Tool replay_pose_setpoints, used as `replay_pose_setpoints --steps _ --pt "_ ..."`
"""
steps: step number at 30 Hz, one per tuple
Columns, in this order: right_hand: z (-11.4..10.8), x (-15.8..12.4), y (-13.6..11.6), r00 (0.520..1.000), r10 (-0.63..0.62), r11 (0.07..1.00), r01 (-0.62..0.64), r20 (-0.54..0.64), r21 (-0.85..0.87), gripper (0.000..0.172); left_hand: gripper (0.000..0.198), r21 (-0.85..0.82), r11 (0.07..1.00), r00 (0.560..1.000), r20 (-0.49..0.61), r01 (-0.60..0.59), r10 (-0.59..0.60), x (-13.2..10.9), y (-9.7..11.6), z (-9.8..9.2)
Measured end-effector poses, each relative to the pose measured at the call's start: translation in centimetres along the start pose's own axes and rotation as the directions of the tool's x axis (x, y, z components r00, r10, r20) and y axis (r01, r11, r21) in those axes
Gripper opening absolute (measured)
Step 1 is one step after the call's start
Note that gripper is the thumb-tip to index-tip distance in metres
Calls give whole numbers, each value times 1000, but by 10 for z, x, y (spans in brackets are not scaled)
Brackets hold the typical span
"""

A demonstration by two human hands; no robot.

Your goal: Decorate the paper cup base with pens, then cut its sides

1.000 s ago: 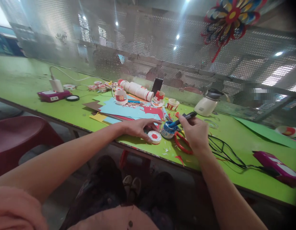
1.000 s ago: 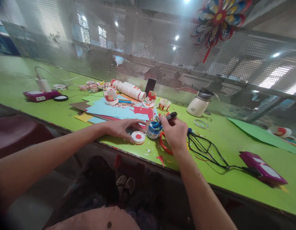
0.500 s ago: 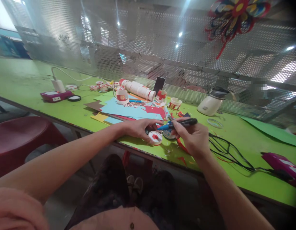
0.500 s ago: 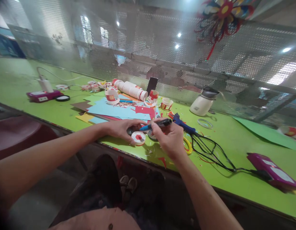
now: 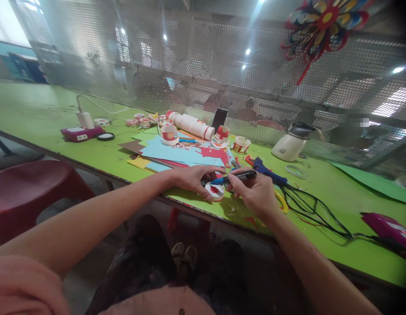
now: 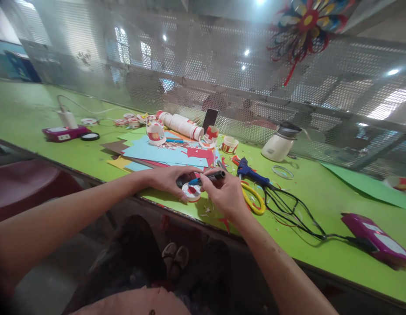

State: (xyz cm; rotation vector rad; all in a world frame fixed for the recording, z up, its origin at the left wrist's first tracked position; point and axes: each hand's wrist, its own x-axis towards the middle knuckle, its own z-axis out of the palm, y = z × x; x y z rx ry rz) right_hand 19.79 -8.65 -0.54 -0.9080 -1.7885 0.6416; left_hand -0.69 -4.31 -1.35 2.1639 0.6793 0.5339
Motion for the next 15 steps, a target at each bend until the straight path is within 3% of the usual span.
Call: replay_pose_setpoints --steps 15 --pt "2 0 0 1000 -15 1000 15 -14 -18 27 82 -17 1000 1000 3 -19 19 1 -6 1"
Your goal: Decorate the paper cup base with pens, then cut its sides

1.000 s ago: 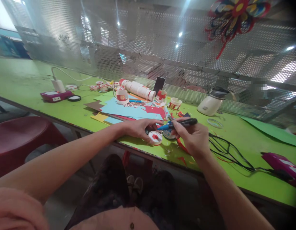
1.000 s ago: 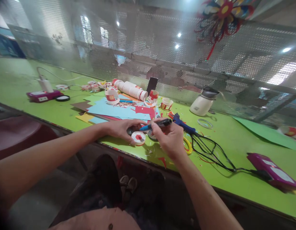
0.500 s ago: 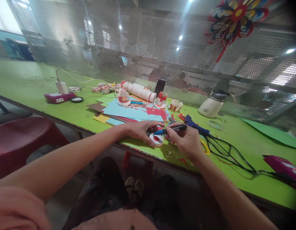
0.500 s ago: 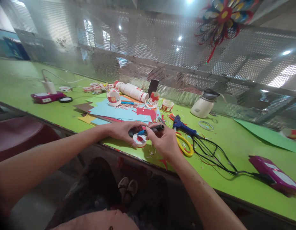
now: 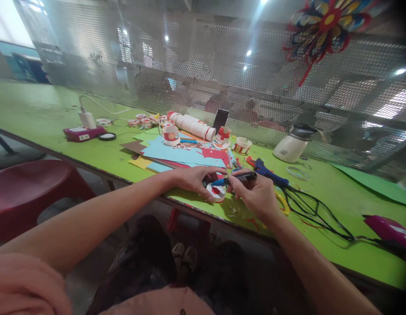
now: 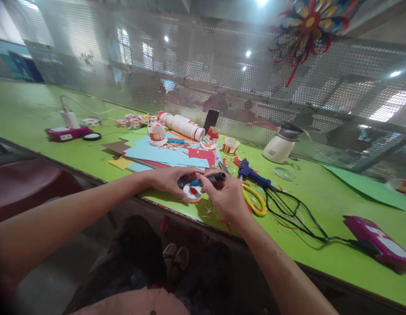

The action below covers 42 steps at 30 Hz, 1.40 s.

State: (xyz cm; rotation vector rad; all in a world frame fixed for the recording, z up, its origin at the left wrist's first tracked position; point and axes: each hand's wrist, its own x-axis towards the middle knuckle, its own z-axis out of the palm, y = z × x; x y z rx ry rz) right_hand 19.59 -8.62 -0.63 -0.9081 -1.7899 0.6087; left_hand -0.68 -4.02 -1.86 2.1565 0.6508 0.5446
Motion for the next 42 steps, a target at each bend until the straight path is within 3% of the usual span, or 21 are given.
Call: replay_pose_setpoints --steps 20,28,35,42 --pt "-3 -1 3 998 18 998 -14 54 -60 28 85 18 1000 1000 -12 -5 5 1 0 0" --pt "-2 0 -2 997 -39 989 48 68 -138 25 83 -15 1000 1000 1 2 -2 -1 2 1" --pt "-2 -1 -3 997 41 999 -39 -67 28 23 84 71 997 999 -34 25 -23 0 3 -1" --pt "-2 1 -4 994 32 999 -35 -101 -28 25 86 77 996 998 -33 55 -53 -1 4 -1"
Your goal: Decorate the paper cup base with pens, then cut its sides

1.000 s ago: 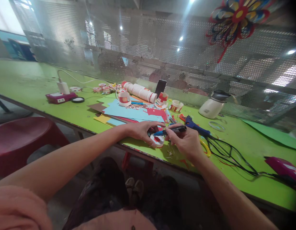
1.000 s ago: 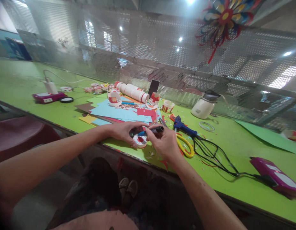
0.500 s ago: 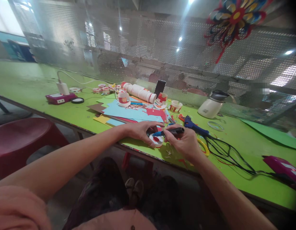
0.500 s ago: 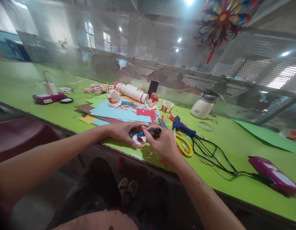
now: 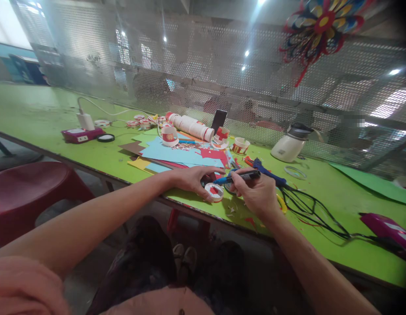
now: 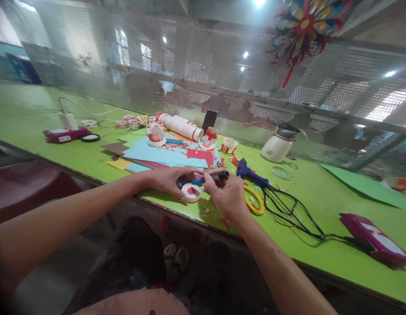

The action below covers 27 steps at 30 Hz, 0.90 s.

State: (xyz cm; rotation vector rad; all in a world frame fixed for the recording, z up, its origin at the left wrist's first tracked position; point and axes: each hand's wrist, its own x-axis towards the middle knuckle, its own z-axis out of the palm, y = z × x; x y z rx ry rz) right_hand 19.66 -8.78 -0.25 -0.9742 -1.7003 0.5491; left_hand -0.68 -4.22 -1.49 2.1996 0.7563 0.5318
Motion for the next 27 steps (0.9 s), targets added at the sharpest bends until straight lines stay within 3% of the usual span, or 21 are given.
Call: replay_pose_setpoints --steps 27 --pt "2 -1 4 996 -14 999 17 86 -39 24 87 -35 999 1000 -9 -11 11 -1 0 0"
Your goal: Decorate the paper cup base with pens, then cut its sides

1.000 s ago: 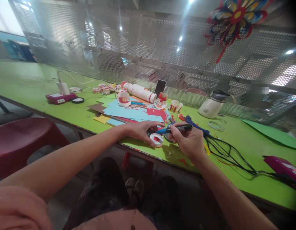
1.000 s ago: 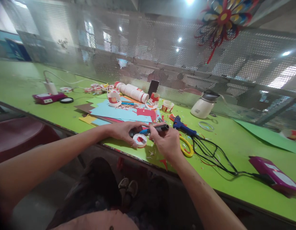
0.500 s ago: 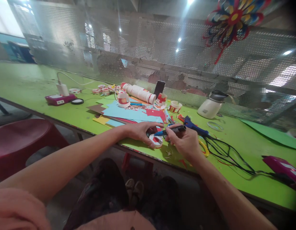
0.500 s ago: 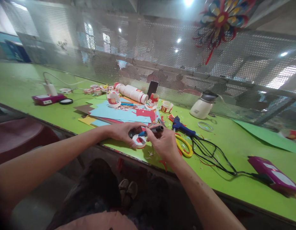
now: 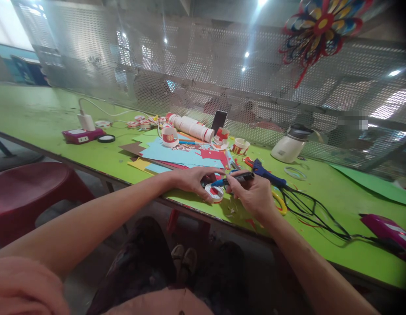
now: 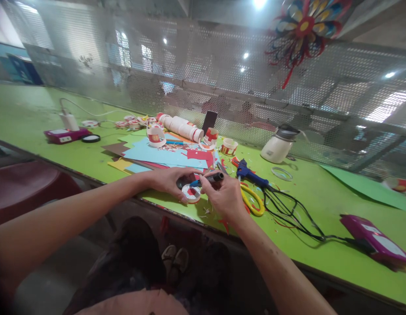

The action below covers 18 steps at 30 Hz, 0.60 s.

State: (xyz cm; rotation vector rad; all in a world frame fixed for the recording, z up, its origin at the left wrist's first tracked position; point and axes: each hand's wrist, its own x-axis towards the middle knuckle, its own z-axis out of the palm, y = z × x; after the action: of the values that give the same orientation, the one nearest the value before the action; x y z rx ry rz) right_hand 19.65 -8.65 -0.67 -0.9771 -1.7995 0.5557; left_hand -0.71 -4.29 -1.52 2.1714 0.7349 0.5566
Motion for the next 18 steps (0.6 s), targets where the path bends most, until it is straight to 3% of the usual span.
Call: replay_pose_setpoints --steps 18 --pt "-1 0 5 1000 -13 1000 13 15 -16 32 90 29 999 1000 7 15 -16 0 -1 0"
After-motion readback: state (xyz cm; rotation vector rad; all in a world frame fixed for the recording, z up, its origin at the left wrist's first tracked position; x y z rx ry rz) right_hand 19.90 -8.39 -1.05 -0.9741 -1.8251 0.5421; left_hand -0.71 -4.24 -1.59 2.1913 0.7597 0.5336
